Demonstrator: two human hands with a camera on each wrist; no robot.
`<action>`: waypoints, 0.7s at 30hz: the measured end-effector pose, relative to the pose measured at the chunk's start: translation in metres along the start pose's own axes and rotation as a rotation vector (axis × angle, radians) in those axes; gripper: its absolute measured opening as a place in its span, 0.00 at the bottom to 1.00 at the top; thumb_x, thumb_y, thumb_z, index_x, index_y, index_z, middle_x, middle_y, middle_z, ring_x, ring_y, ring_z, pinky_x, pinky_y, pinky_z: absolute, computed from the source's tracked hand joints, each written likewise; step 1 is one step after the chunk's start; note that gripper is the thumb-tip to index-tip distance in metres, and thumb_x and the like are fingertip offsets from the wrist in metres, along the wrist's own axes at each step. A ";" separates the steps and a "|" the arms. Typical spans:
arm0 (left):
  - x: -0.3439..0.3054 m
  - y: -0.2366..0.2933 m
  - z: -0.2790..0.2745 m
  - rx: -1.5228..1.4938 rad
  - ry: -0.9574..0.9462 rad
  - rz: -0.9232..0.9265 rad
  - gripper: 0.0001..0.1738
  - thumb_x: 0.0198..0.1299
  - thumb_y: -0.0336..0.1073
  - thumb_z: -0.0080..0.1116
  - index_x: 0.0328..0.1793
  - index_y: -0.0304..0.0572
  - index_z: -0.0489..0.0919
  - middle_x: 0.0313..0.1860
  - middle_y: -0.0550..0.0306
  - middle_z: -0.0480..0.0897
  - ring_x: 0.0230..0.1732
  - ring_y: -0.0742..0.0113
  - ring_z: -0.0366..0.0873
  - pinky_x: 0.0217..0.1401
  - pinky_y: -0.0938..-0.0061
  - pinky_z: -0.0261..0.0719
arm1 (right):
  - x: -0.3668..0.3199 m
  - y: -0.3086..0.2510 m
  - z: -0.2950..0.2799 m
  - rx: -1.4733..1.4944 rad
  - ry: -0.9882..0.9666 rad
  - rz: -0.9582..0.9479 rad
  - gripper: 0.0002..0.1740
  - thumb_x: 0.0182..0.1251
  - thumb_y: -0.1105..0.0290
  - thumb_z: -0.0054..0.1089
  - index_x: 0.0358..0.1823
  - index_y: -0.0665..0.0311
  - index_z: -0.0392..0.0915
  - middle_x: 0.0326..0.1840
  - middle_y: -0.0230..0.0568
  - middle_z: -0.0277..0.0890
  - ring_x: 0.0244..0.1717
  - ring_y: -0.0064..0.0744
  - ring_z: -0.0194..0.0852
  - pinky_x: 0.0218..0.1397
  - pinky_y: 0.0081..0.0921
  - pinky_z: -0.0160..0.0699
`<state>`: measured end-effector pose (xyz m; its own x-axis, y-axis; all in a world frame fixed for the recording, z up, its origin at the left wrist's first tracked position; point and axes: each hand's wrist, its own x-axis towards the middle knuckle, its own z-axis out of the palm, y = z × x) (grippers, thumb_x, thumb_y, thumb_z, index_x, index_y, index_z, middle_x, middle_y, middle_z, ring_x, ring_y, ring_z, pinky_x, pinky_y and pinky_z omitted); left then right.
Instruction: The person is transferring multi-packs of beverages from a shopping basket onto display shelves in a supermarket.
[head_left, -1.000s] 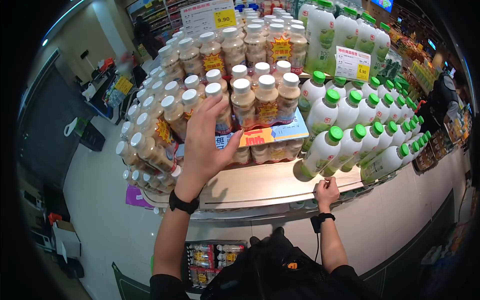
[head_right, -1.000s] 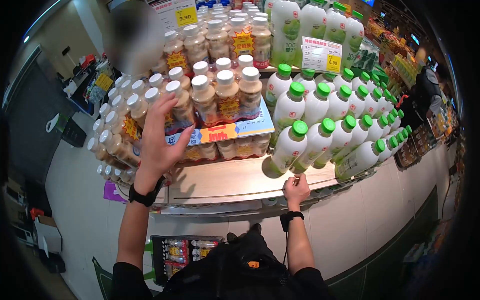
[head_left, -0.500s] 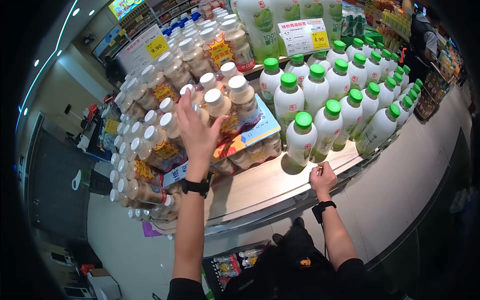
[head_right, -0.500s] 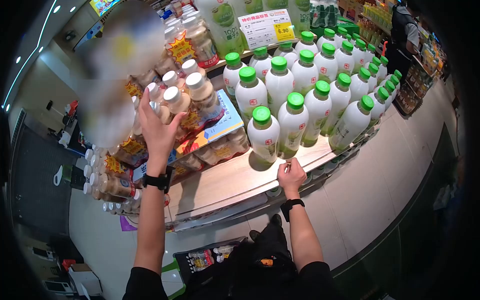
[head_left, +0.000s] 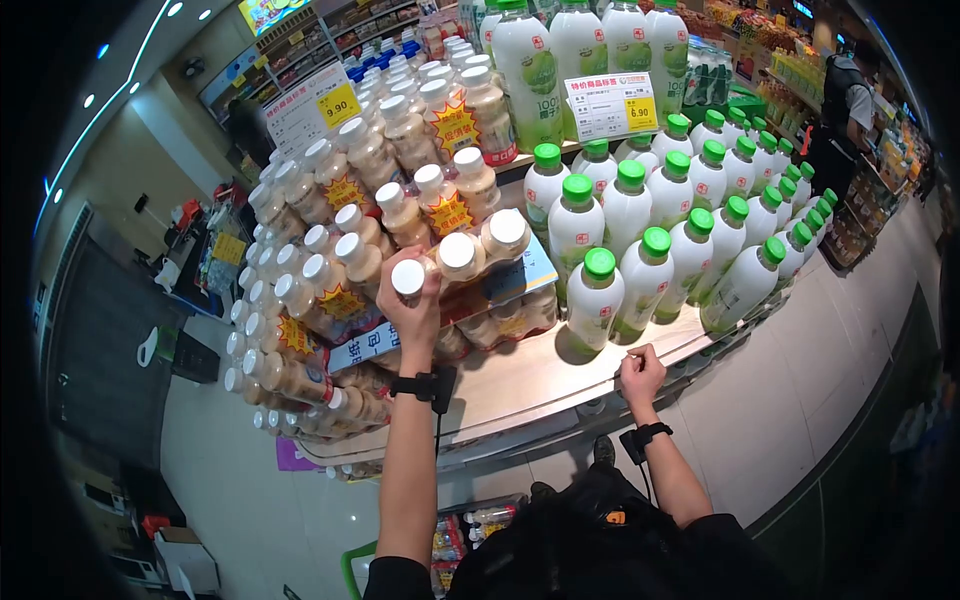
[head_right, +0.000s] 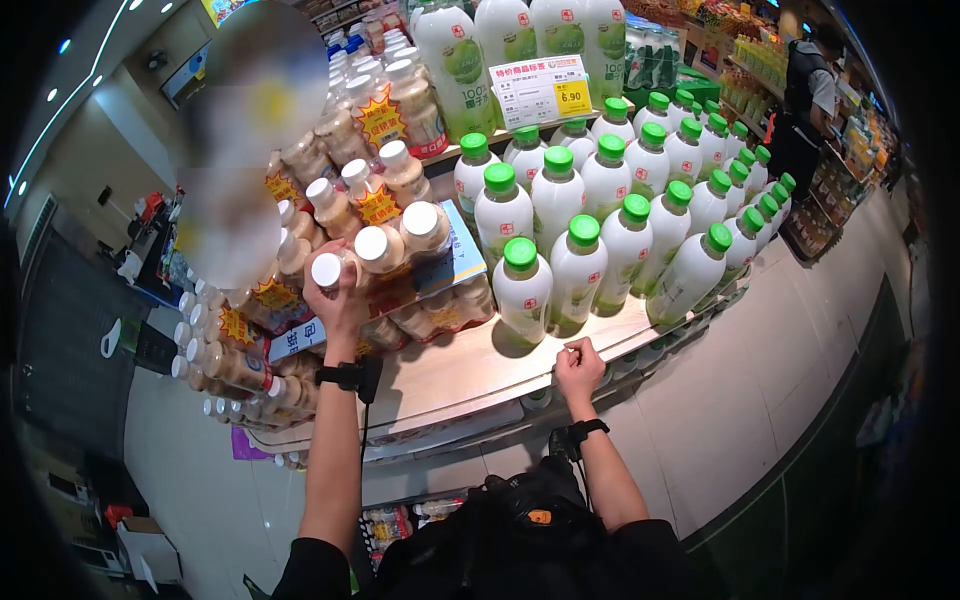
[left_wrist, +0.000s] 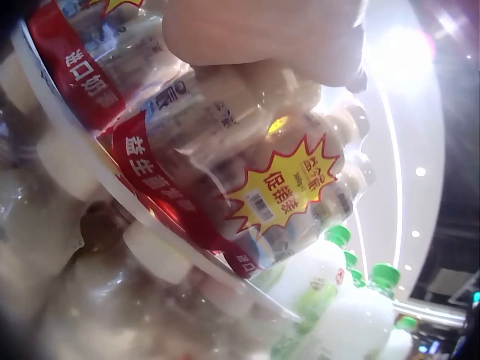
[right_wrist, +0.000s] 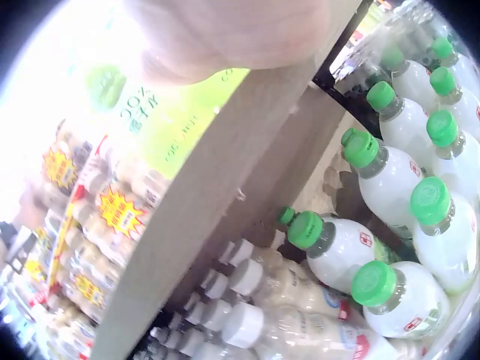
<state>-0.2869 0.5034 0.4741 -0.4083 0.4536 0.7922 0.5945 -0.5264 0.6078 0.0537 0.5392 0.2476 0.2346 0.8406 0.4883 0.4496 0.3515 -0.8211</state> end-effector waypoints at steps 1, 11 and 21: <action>-0.001 0.002 0.004 0.034 0.071 -0.012 0.28 0.61 0.55 0.72 0.52 0.38 0.81 0.48 0.55 0.86 0.49 0.66 0.82 0.56 0.70 0.79 | 0.004 0.000 -0.006 0.153 -0.063 0.114 0.01 0.56 0.76 0.60 0.29 0.63 0.77 0.16 0.31 0.67 0.16 0.24 0.64 0.23 0.24 0.64; -0.010 0.085 -0.018 -0.163 0.255 -0.239 0.36 0.62 0.66 0.66 0.48 0.35 0.77 0.49 0.51 0.82 0.53 0.61 0.79 0.63 0.63 0.75 | 0.080 -0.177 -0.065 0.420 -0.249 -0.706 0.31 0.45 0.73 0.77 0.53 0.64 0.74 0.49 0.52 0.80 0.47 0.42 0.82 0.50 0.35 0.83; -0.052 0.205 -0.064 -0.037 0.048 -0.385 0.36 0.62 0.65 0.64 0.51 0.34 0.76 0.49 0.47 0.83 0.51 0.59 0.82 0.58 0.65 0.78 | 0.063 -0.235 -0.032 0.673 -1.032 -0.485 0.62 0.38 0.59 0.92 0.75 0.63 0.61 0.65 0.43 0.77 0.65 0.39 0.79 0.69 0.36 0.75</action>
<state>-0.1880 0.3260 0.5614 -0.6291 0.5893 0.5069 0.3662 -0.3505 0.8620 -0.0100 0.4961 0.4810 -0.7213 0.3931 0.5703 -0.2811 0.5864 -0.7597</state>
